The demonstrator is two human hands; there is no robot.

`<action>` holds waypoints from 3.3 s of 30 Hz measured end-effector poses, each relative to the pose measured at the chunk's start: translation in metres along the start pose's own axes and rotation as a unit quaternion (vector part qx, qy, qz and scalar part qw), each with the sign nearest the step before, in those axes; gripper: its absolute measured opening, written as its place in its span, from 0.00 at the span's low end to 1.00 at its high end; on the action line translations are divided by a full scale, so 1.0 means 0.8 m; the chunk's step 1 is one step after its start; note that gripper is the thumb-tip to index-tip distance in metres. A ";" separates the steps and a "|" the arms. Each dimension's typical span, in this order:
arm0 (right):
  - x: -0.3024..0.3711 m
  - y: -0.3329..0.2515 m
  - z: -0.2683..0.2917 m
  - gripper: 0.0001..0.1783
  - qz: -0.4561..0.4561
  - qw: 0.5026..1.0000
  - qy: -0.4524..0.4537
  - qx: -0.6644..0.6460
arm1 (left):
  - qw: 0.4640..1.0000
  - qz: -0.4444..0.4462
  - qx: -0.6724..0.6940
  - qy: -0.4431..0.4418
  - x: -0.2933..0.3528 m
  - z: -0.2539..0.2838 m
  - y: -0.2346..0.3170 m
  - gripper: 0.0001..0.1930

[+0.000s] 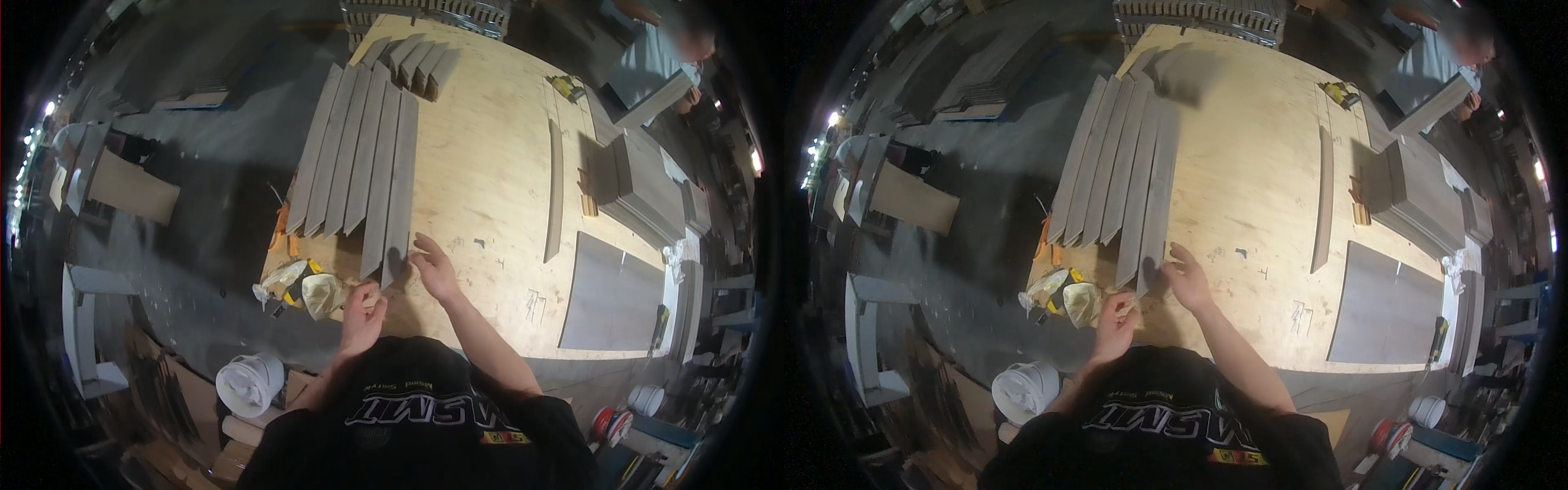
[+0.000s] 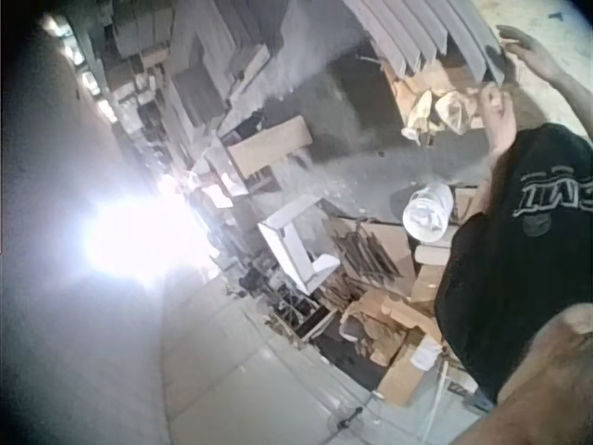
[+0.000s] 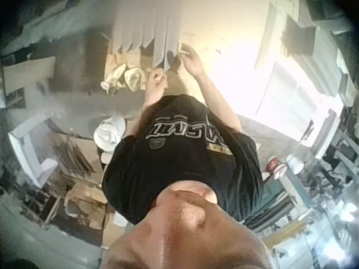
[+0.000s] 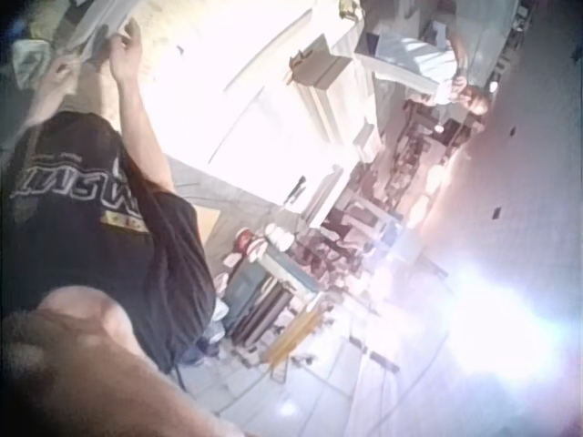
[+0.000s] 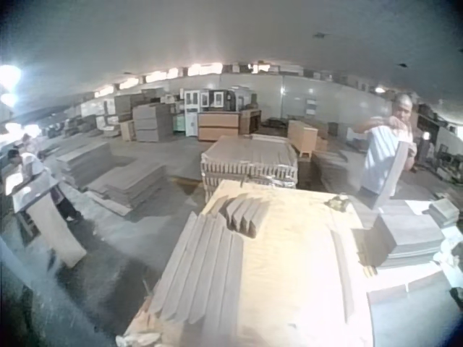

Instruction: Assembling wooden furniture panels by applying glue and using a nail gun.

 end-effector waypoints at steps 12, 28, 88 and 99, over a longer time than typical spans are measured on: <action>-0.006 0.003 -0.020 0.41 -0.063 0.998 0.030 -0.009 | 0.993 0.038 0.112 0.000 -0.014 -0.030 -0.025 0.26; 0.166 0.114 0.072 0.34 -0.189 0.895 -0.048 -0.401 | 0.904 0.301 0.196 -0.232 -0.092 -0.211 -0.054 0.23; -0.105 0.127 0.405 0.33 -0.039 0.854 0.267 0.444 | 0.793 -0.239 -0.517 -0.216 -0.313 -0.466 -0.022 0.32; 0.111 0.196 0.232 0.32 0.071 0.888 0.286 0.353 | 0.805 -0.309 -0.502 0.062 -0.137 -0.156 0.046 0.27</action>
Point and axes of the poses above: each hand's wrist, its own x-axis away from the middle knuckle, its own z-axis out of the back of the hand, y = z × x, the point moved 3 cm from there along -x, towards the middle knuckle, and after that the axes turned 11 degrees about x, right-handed, at the moved point
